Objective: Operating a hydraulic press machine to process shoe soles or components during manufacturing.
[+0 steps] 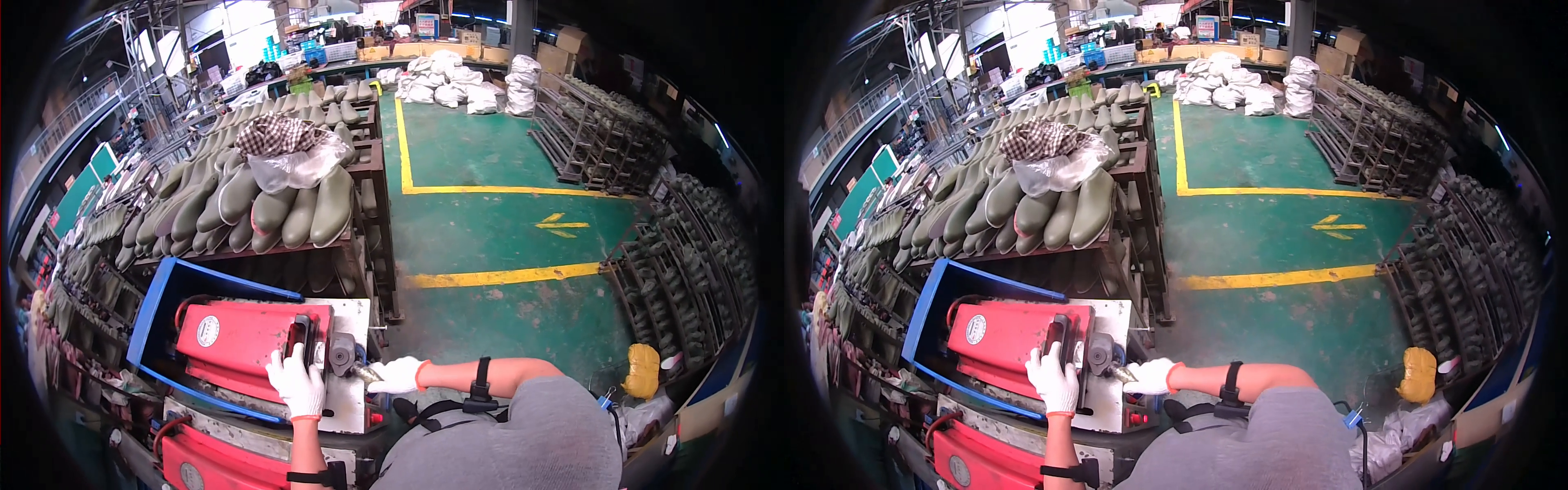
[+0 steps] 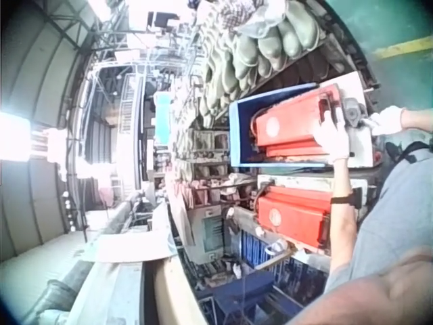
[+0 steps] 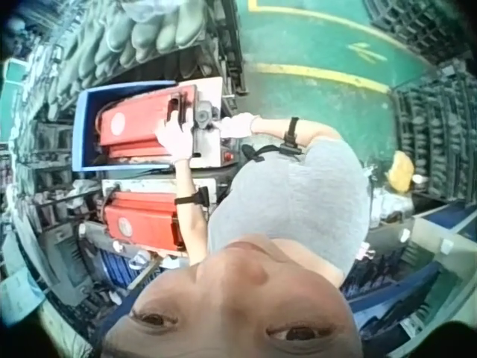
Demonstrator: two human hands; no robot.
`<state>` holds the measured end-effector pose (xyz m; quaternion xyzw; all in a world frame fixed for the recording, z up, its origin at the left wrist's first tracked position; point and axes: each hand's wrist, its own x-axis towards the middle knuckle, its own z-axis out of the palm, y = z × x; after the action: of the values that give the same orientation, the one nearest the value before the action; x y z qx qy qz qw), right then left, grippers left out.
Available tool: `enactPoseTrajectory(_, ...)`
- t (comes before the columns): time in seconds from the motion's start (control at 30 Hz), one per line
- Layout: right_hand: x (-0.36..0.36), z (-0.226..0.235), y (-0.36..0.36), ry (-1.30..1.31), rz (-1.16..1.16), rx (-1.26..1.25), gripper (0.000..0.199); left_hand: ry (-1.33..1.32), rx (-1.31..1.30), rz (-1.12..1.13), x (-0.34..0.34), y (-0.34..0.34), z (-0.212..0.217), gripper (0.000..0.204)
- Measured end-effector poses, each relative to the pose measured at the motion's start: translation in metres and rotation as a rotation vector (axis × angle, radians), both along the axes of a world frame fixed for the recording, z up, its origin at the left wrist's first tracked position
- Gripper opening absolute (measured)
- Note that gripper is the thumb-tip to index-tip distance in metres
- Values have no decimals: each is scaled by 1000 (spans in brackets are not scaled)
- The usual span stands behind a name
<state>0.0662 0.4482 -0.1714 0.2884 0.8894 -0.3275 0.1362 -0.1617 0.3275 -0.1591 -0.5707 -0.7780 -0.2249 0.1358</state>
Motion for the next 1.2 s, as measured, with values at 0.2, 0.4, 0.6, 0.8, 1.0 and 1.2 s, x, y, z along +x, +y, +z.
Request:
enactPoseTrajectory(0.2, -56, 11, 25, 354, 105, 250, 39, -127, 238, 40, -16, 2, 63, 50)
enactPoseTrajectory(0.4, -188, 15, 28, 413, 243, 338, 69, -83, 349, 98, -50, -2, 149, 65)
enactPoseTrajectory(0.6, -272, 10, 12, 127, 268, 372, 101, -200, 358, 70, -105, -10, 226, 59)
enactPoseTrajectory(0.8, -279, -1, 42, 139, 258, 224, 97, -547, 550, 80, -126, -31, 243, 56)
enactPoseTrajectory(1.0, -267, 21, 45, 158, -121, -650, 95, -593, 627, 160, -60, -95, 163, 58)
enactPoseTrajectory(1.2, -163, 30, 22, -16, -146, -1144, 59, -1289, 606, 375, 6, -211, 86, 68)
